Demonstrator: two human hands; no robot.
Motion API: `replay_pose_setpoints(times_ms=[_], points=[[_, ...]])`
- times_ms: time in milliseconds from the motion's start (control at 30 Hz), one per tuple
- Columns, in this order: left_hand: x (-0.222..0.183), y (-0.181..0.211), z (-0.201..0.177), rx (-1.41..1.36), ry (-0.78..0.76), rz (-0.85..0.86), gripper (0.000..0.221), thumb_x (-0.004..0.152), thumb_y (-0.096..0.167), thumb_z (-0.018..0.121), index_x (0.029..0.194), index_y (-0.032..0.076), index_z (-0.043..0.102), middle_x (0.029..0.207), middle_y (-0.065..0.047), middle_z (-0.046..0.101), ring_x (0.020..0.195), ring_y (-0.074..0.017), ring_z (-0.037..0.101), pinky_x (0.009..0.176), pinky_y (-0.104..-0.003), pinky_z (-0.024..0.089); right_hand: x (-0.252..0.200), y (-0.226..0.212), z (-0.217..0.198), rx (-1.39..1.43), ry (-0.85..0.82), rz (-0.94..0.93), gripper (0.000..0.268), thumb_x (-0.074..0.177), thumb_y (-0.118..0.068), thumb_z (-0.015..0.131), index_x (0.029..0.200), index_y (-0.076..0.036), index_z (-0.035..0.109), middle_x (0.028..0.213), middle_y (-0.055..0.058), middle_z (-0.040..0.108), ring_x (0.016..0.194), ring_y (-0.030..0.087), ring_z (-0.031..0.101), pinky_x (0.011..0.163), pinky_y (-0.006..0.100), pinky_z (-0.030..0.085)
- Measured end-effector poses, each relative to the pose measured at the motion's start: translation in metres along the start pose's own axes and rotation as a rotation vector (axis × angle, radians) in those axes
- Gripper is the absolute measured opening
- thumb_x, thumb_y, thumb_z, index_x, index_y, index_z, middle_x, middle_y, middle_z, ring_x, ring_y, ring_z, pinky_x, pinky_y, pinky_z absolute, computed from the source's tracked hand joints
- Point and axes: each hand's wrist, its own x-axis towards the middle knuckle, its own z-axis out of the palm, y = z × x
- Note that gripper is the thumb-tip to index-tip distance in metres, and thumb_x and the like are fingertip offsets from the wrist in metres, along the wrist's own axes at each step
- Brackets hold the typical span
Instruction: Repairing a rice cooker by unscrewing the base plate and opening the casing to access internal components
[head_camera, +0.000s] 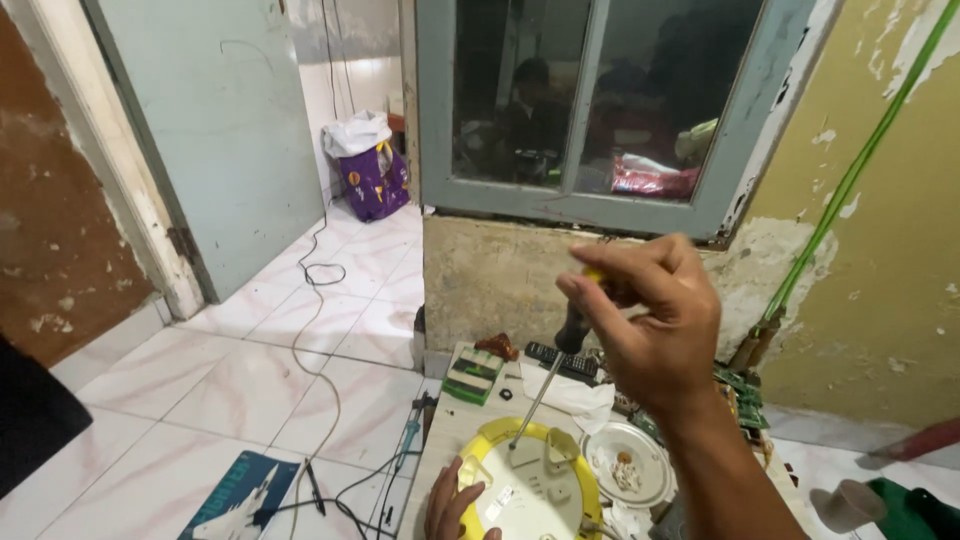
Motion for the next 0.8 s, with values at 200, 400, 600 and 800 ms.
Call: replay_pose_setpoints(times_ms=[200,400,600,800], points=[[-0.002,-0.028,0.002,-0.026,-0.043,0.076,0.05,0.089,0.062,0.059,0.119,0.024,0.074,0.152,-0.01,0.058,0.146,-0.037,0.047,0.111,-0.048,0.047,0.004,-0.017,-0.003,0.165,-0.084,0.213,0.033,0.102,-0.01,0.05,0.129,0.0,0.066,0.117,0.014,0.061,0.107,0.026,0.068,0.091,0.038,0.062],[0.012,0.042,-0.02,-0.082,0.065,0.024,0.04,0.082,0.042,0.063,0.114,0.021,0.074,0.147,-0.01,0.063,0.144,-0.0347,0.05,0.112,-0.048,0.045,-0.004,0.0,0.001,-0.172,0.065,-0.018,0.026,0.097,-0.019,0.075,0.121,-0.008,0.075,0.086,0.002,0.067,0.088,0.018,0.05,0.076,0.033,0.043],[0.023,0.037,-0.028,-0.088,-0.019,0.098,0.044,0.076,0.03,0.068,0.119,0.019,0.071,0.151,-0.01,0.059,0.146,-0.0328,0.048,0.109,-0.043,0.047,-0.002,-0.008,-0.004,0.081,-0.042,0.061,0.024,0.102,-0.009,0.06,0.124,0.001,0.065,0.111,0.016,0.061,0.1,0.026,0.064,0.087,0.034,0.057],[0.02,0.038,-0.041,-0.116,-0.14,0.127,0.045,0.085,0.034,0.061,0.121,0.006,0.068,0.151,-0.023,0.053,0.143,-0.0417,0.047,0.12,-0.052,0.037,-0.023,0.005,-0.007,-0.136,-0.052,-0.108,0.025,0.112,-0.005,0.067,0.132,0.007,0.071,0.112,0.019,0.058,0.107,0.032,0.053,0.091,0.042,0.046]])
